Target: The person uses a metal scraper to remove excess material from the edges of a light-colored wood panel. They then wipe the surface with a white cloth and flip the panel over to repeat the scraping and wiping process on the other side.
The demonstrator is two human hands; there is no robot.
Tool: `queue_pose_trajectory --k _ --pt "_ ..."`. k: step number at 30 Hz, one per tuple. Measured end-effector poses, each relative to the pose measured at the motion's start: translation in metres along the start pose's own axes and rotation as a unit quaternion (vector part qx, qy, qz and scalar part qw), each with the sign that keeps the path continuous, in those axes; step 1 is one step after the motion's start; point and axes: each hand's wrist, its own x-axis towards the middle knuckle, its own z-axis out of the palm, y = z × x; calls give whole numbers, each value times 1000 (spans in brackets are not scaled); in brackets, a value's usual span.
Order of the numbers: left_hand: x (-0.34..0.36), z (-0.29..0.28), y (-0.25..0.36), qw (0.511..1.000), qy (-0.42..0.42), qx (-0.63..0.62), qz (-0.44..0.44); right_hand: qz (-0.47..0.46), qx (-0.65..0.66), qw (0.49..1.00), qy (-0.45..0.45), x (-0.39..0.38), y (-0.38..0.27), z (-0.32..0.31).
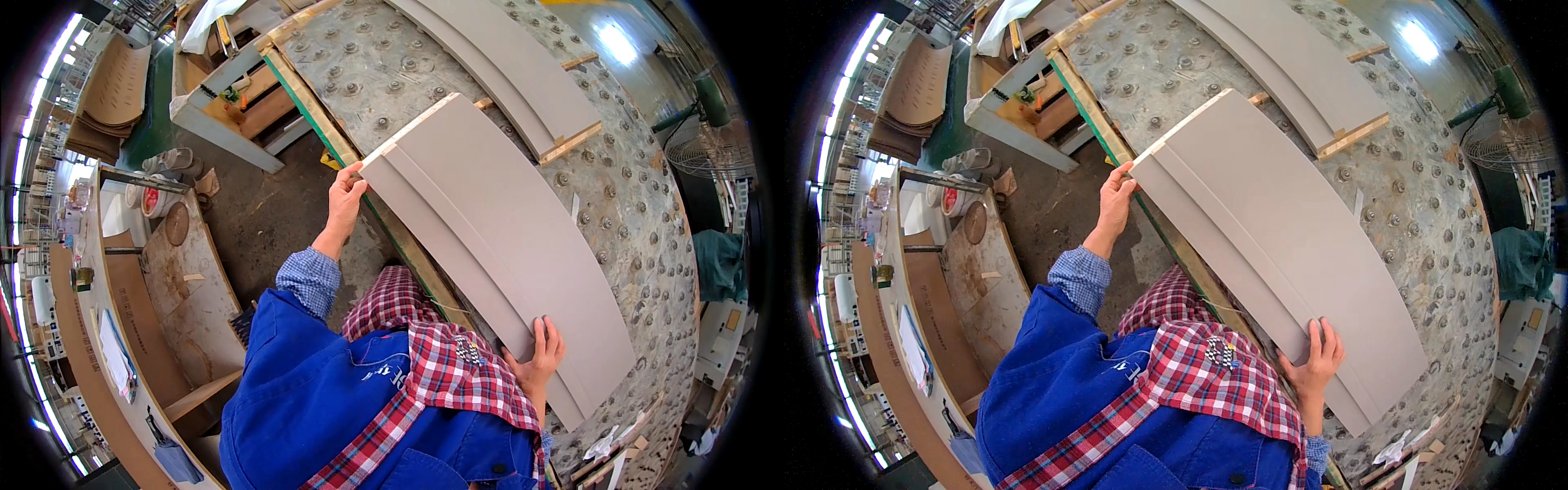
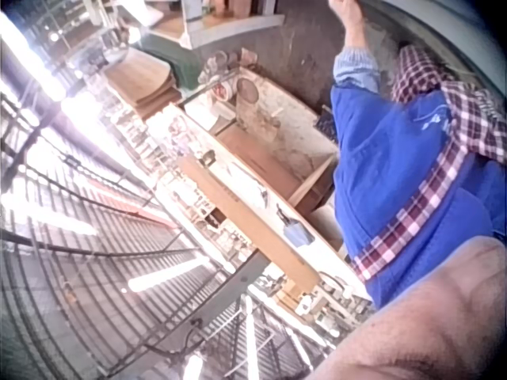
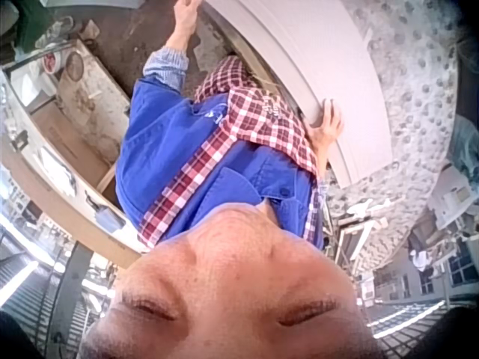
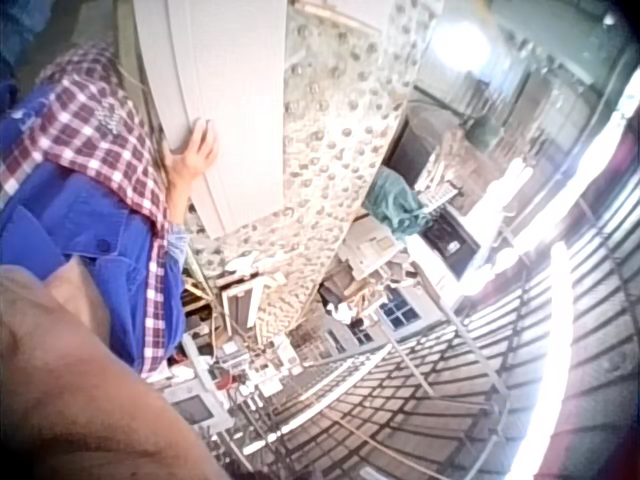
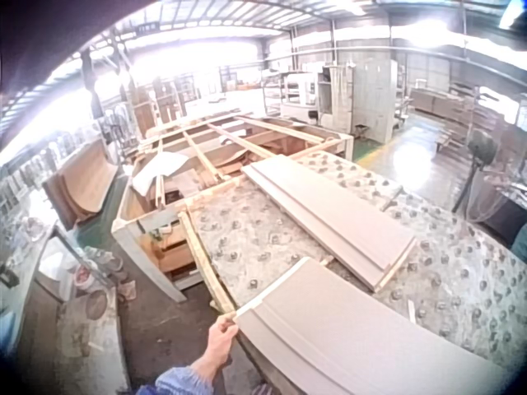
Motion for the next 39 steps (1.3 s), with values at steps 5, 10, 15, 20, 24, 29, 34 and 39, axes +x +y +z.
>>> queue_pose_trajectory --k 5,10,15,20,24,29,34,39 --pt "-5 3 1 999 -15 -49 -2 0 1 1000 -4 1 -1 -1" --pt "-7 6 2 999 -18 -39 -1 -1 -3 1000 -6 0 0 -1" --pt "-2 0 0 998 -26 -55 -8 5 3 1000 -12 1 0 -2" --pt "-6 6 2 999 -20 -38 5 3 2 1000 -10 1 0 -1" --pt "-4 6 0 998 -21 -50 18 -1 0 1000 -6 1 0 -1" --pt "0 1 0 1000 -11 -23 18 3 2 1000 -3 1 -1 -2" --pt "8 -3 -9 999 -1 -20 43 11 5 1000 -4 2 -1 -2" --pt "9 -1 -9 993 -21 -111 42 14 7 1000 2 4 0 -1"
